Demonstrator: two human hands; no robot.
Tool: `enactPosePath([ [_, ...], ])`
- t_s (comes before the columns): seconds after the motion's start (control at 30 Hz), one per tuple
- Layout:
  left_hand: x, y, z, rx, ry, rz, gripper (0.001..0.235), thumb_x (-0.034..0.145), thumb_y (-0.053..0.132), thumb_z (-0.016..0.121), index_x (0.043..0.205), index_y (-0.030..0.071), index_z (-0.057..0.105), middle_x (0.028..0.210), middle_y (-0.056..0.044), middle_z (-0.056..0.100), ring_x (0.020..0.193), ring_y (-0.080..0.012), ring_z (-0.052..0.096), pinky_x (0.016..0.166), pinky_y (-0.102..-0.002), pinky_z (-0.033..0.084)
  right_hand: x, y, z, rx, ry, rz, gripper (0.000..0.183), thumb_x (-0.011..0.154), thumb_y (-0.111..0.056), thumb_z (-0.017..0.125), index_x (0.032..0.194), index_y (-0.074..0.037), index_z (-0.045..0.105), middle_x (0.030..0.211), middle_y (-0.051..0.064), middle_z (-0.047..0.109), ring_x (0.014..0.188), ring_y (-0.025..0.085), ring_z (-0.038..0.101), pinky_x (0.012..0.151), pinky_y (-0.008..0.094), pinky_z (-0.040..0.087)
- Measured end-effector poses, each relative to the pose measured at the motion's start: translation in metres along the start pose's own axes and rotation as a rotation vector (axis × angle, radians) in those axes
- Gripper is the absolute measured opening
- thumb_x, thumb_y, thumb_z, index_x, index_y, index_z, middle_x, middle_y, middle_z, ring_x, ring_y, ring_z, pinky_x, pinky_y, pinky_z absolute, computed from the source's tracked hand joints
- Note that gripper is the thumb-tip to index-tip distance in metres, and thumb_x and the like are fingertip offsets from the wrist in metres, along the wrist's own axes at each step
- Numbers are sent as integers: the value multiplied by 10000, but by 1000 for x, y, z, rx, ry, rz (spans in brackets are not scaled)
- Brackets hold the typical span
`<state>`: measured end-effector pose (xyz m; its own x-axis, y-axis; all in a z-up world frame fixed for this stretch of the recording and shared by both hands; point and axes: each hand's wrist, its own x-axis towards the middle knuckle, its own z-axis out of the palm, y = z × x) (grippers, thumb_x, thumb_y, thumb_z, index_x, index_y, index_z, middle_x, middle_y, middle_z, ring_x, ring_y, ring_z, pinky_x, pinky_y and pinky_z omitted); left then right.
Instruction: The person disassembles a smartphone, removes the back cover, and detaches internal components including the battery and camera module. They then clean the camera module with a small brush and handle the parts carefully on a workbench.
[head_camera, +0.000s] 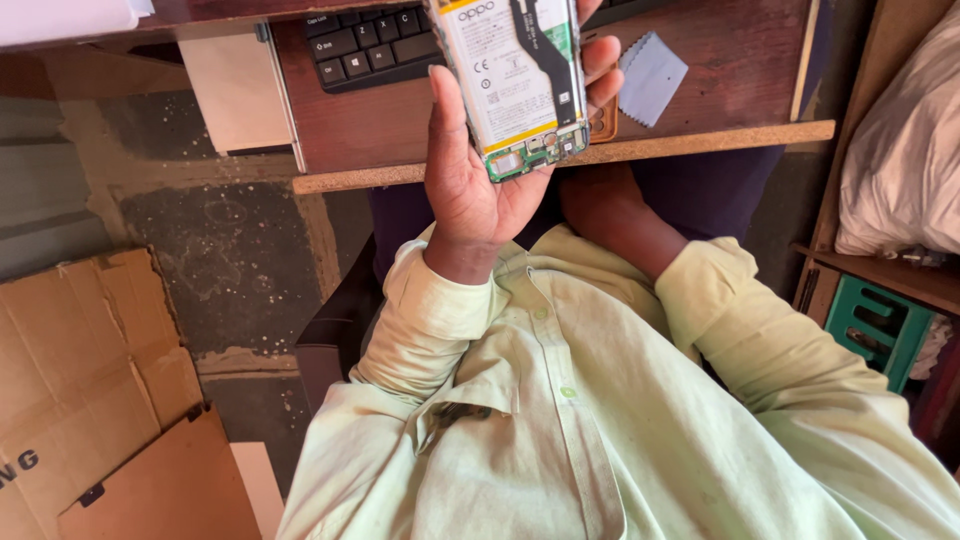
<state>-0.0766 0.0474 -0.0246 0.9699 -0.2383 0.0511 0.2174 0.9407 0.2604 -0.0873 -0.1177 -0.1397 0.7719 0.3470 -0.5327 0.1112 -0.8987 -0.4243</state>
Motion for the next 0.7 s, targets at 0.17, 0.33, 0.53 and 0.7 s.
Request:
enactPosePath([
  [0.17,-10,6,-1,32,-9,29,732,1163,637,347,1573,31,318,1537,-189,423,1394,-364,471,1245,-530,322,-21,14,-24,-251,-172,-81,338,1052,-242,429,1299,-99,610,1316,186,633,1192,359,607,999,464,486],
  [0.33,-21,14,-7,25,-37,54,700,1192,640,322,1523,29,412,1465,-197,544,1399,-342,491,1256,-502,319,-67,51,-47,200,-95,-221,196,965,-187,607,1099,-50,651,946,153,724,841,313,687,743,422,542],
  [0.53,-22,11,-9,6,-72,53,684,1203,626,303,1509,31,449,1449,-177,575,1385,-335,526,1244,-502,351,-77,67,-53,1018,-286,-60,161,1080,-173,551,1097,-36,633,961,71,687,843,160,637,733,290,527],
  [0.7,-25,8,-6,118,-46,43,698,1189,647,330,1505,35,442,1445,-185,564,1379,-329,516,1240,-511,341,-87,61,-61,1655,-291,-27,140,1104,-174,577,1102,-44,630,1010,80,706,840,166,689,726,300,566],
])
